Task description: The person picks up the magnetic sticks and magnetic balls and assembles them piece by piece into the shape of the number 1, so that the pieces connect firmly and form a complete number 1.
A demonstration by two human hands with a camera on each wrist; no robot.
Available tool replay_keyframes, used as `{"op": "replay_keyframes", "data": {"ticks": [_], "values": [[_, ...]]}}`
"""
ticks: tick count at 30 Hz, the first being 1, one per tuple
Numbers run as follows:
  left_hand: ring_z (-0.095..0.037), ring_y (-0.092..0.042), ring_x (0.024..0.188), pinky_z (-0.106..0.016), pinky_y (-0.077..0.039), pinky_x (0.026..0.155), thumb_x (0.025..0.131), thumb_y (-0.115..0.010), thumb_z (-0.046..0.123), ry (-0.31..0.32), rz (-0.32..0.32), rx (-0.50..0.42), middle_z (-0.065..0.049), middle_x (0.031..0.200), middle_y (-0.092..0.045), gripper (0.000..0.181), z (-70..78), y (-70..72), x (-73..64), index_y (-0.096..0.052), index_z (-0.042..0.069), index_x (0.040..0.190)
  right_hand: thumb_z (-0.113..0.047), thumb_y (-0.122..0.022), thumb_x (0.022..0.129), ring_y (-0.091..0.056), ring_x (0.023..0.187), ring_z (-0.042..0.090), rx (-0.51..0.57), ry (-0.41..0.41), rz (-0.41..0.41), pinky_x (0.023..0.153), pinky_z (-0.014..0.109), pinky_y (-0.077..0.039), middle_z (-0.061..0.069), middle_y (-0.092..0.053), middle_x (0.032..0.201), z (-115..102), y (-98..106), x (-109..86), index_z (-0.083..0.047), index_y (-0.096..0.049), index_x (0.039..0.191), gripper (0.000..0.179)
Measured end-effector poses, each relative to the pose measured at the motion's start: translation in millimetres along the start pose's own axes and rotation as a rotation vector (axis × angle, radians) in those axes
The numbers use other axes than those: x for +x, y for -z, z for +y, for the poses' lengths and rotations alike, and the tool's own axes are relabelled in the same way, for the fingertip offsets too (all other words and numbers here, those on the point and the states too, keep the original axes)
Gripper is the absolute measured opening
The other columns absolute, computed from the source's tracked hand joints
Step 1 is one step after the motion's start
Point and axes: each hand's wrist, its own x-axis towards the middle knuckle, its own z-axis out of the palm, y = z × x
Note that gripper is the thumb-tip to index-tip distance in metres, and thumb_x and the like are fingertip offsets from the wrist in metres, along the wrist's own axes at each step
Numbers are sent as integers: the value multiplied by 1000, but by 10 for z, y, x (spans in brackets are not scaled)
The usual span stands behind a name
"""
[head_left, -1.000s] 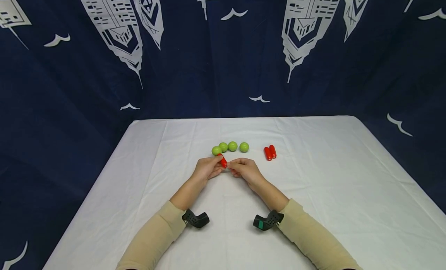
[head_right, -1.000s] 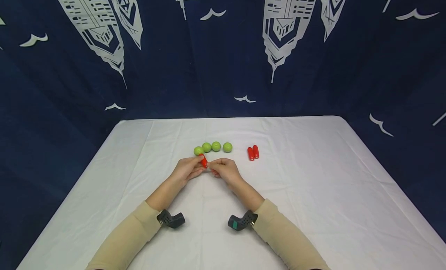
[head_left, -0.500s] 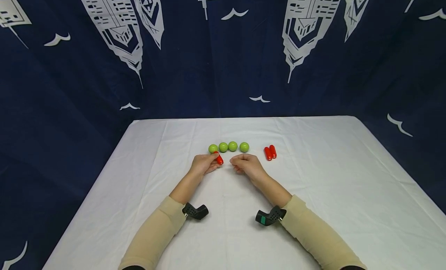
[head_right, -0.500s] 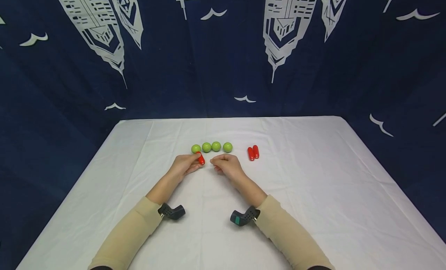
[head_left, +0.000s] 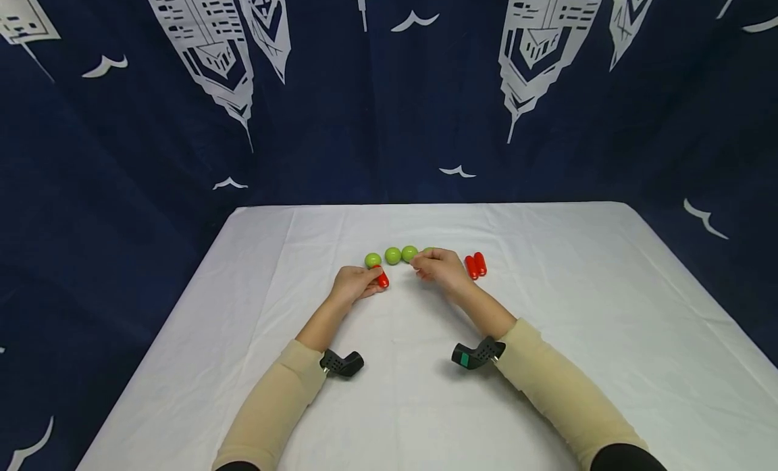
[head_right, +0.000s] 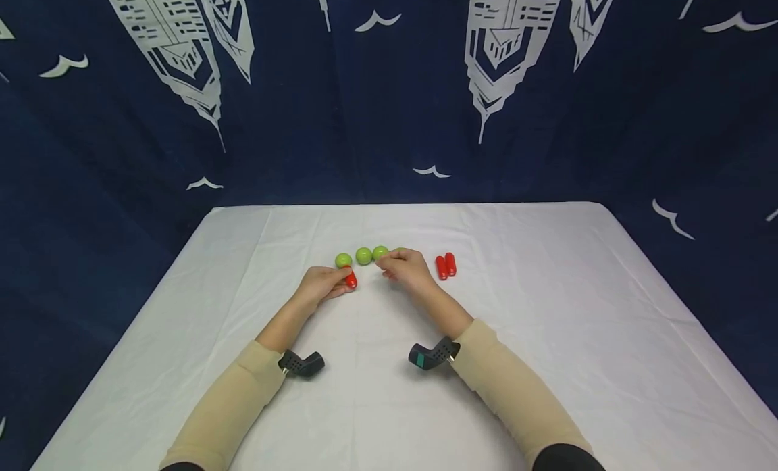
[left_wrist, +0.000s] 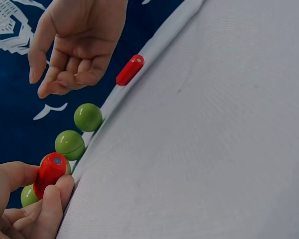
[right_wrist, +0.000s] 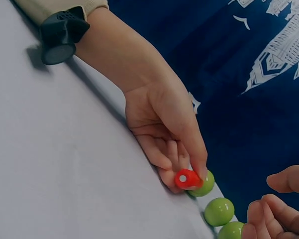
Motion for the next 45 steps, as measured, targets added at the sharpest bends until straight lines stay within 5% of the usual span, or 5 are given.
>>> {"op": "replay_keyframes", "data": {"ticks": [9, 17, 25, 33, 45], "values": [[-4, -63, 53, -12, -50, 52, 92, -67, 15, 12, -30, 39, -5, 64, -67, 23, 3, 33, 17, -68, -8, 90, -9, -60, 95, -59, 79, 14, -41, 49, -8, 76, 24, -53, 6, -64, 95, -109, 64, 155, 8, -60, 113, 24], [-3, -63, 53, -12, -50, 53, 92, -67, 16, -3, -30, 51, -4, 64, -67, 25, 5, 23, -5, -69, -8, 90, -9, -58, 94, -59, 83, 19, -154, 109, -8, 84, 35, -52, 14, -66, 104, -154, 62, 331, 7, -62, 112, 25], [-3, -62, 52, -12, -50, 52, 93, -67, 16, -34, -16, 46, -4, 62, -67, 25, -4, 11, -19, -69, -7, 85, -12, -64, 91, -56, 82, 19, -381, 256, -1, 69, 23, -47, 11, -65, 94, -133, -8, 439, 5, -65, 109, 24], [-2, -62, 52, -11, -49, 51, 92, -67, 17, -59, -16, 49, -2, 61, -66, 25, -22, 27, -27, -69, -5, 81, -12, -66, 88, -58, 94, 27, -574, 410, -30, 81, 36, -48, 13, -65, 99, -42, -47, 569, 6, -64, 112, 30], [-1, -61, 50, -11, -48, 50, 91, -69, 17, -64, 4, 42, 0, 58, -65, 25, -24, 5, -31, -69, -3, 76, -24, -73, 82, -53, 111, 27, -993, 508, -135, 96, 44, -41, 11, -64, 114, 11, -70, 680, -4, -64, 121, 45]]}}
